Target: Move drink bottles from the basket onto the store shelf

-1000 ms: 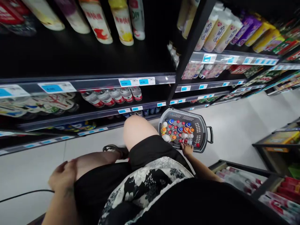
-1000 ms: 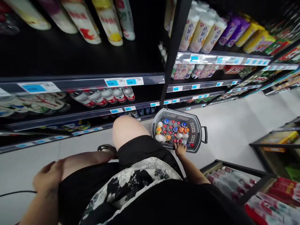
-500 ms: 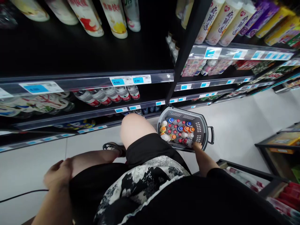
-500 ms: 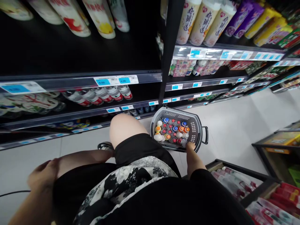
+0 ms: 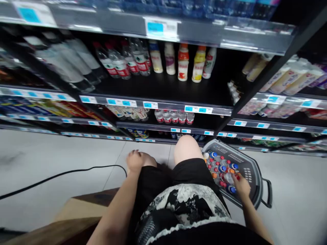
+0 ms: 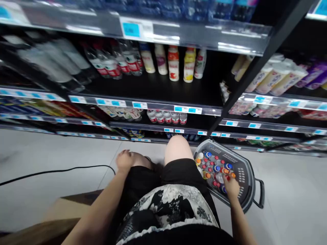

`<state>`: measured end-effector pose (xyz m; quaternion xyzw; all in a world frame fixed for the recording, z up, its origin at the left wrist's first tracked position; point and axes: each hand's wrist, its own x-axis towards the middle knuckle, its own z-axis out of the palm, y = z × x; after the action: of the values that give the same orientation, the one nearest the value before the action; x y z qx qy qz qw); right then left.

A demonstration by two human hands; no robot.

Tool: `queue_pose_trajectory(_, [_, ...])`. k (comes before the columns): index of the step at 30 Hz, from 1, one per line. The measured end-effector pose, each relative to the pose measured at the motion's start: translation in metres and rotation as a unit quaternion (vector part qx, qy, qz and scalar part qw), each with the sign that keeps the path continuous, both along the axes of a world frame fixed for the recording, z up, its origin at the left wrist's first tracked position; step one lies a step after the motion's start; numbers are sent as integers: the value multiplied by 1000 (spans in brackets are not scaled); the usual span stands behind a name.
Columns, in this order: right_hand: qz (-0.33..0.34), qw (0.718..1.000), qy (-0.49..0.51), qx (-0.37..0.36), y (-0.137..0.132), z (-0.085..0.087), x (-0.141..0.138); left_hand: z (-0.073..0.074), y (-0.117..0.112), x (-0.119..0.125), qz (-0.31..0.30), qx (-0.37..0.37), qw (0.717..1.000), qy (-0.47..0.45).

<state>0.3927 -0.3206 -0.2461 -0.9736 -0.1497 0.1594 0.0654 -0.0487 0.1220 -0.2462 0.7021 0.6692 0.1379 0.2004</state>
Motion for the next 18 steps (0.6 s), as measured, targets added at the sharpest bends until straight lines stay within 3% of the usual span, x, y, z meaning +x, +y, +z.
queue_pose_trajectory(3, [75, 983, -75, 150, 40, 69, -13, 7, -20, 19, -120, 108, 987, -22])
queue_pose_trajectory(5, [125, 955, -97, 249, 70, 125, -31, 17, -40, 37, -159, 84, 973, -145])
queue_pose_trajectory(6, [146, 936, -90, 308, 86, 153, -43, 22, -52, 47, -190, 45, 952, -236])
queue_pose_trajectory(8, [261, 878, -27, 400, 120, 201, -70, 32, -74, 64, -240, -100, 877, -405])
queue_pose_trajectory(10, [351, 818, 61, 452, 159, 231, -101, 39, -93, 72, -258, -256, 768, -527])
queue_pose_trajectory(12, [378, 761, 188, 492, 200, 238, -132, 45, -106, 68, -243, -357, 667, -607])
queue_pose_trajectory(13, [374, 738, 256, 499, 220, 233, -148, 48, -110, 62, -232, -389, 624, -636])
queue_pose_trajectory(15, [307, 697, 373, 530, 257, 211, -177, 56, -118, 45, -229, -428, 567, -665])
queue_pose_trajectory(16, [260, 688, 423, 529, 273, 196, -190, 60, -122, 37, -238, -441, 556, -663])
queue_pose_trajectory(17, [214, 688, 458, 521, 286, 180, -201, 65, -126, 30, -246, -443, 569, -648])
queue_pose_trajectory(18, [164, 698, 477, 508, 296, 164, -210, 68, -130, 24, -247, -433, 600, -626])
